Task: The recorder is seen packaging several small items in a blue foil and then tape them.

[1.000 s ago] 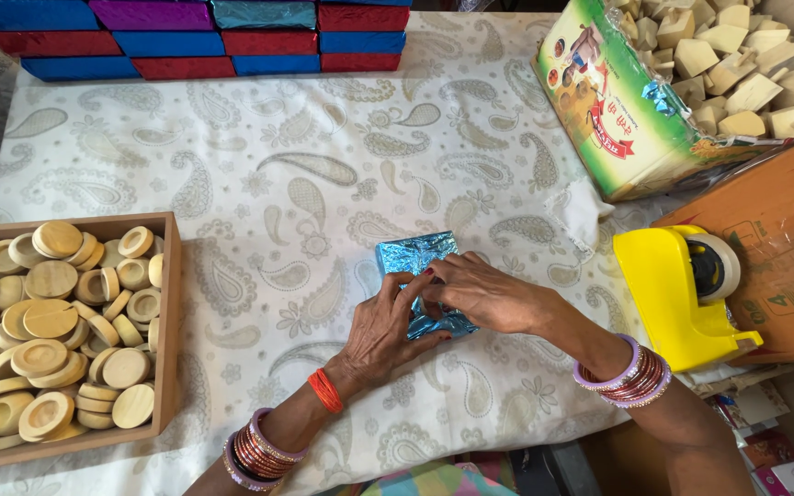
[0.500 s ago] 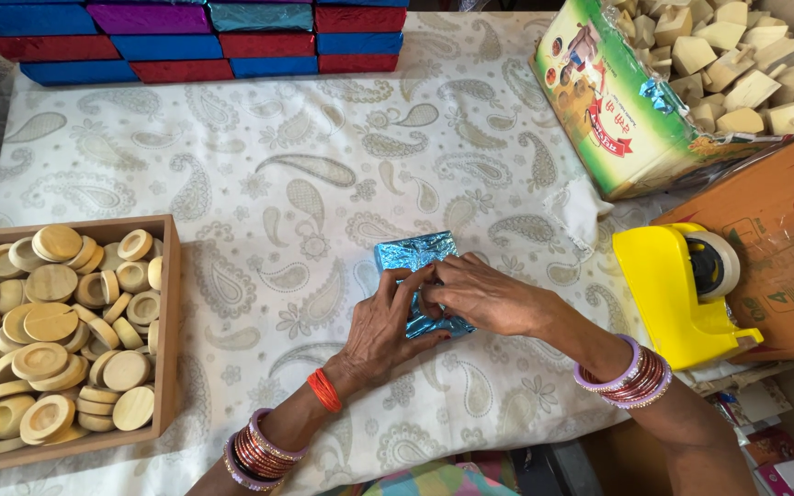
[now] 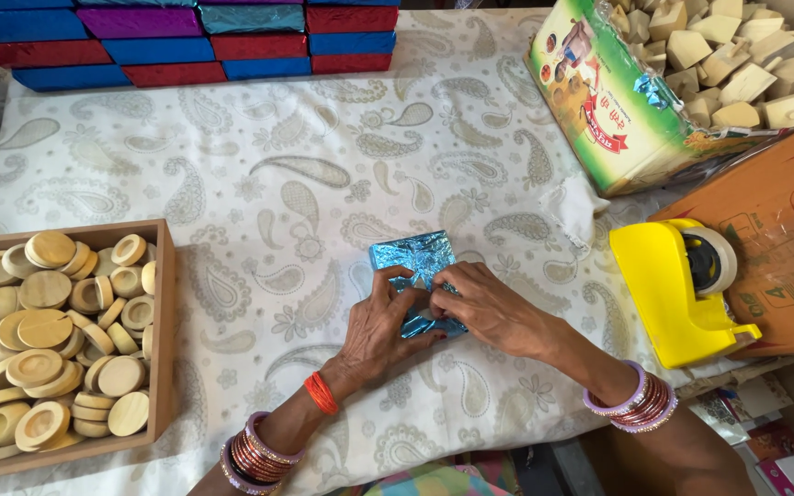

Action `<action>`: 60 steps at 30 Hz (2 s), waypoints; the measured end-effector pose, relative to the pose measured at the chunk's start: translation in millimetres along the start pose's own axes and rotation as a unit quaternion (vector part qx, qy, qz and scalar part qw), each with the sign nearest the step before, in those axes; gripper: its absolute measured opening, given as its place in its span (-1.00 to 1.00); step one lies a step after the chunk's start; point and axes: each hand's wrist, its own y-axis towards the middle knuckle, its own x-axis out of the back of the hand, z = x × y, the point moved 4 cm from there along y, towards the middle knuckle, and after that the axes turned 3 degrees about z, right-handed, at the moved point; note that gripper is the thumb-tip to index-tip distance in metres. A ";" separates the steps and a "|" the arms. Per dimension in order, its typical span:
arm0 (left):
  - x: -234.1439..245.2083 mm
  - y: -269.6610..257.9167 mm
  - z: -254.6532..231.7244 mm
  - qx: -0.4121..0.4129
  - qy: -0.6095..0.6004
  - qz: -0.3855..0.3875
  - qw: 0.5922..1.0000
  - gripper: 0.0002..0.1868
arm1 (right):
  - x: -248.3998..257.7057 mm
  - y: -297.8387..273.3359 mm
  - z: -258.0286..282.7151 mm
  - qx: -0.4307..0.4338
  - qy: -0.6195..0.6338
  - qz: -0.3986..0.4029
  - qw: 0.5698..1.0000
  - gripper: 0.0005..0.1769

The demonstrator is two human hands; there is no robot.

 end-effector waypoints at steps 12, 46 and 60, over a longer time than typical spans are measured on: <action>10.8 8.7 -9.4 0.003 0.002 0.020 1.000 -0.51 | -5.0 1.0 -16.0 -0.017 0.036 0.036 0.999 -0.68; 22.9 11.2 -19.4 -0.008 -0.021 0.048 0.999 -0.57 | 2.6 -21.3 -69.3 -0.029 0.170 0.003 0.985 -0.61; 16.4 18.1 -12.2 0.051 -0.013 0.069 0.996 -0.62 | 29.7 -28.3 -23.0 -0.064 0.291 0.003 0.955 -0.79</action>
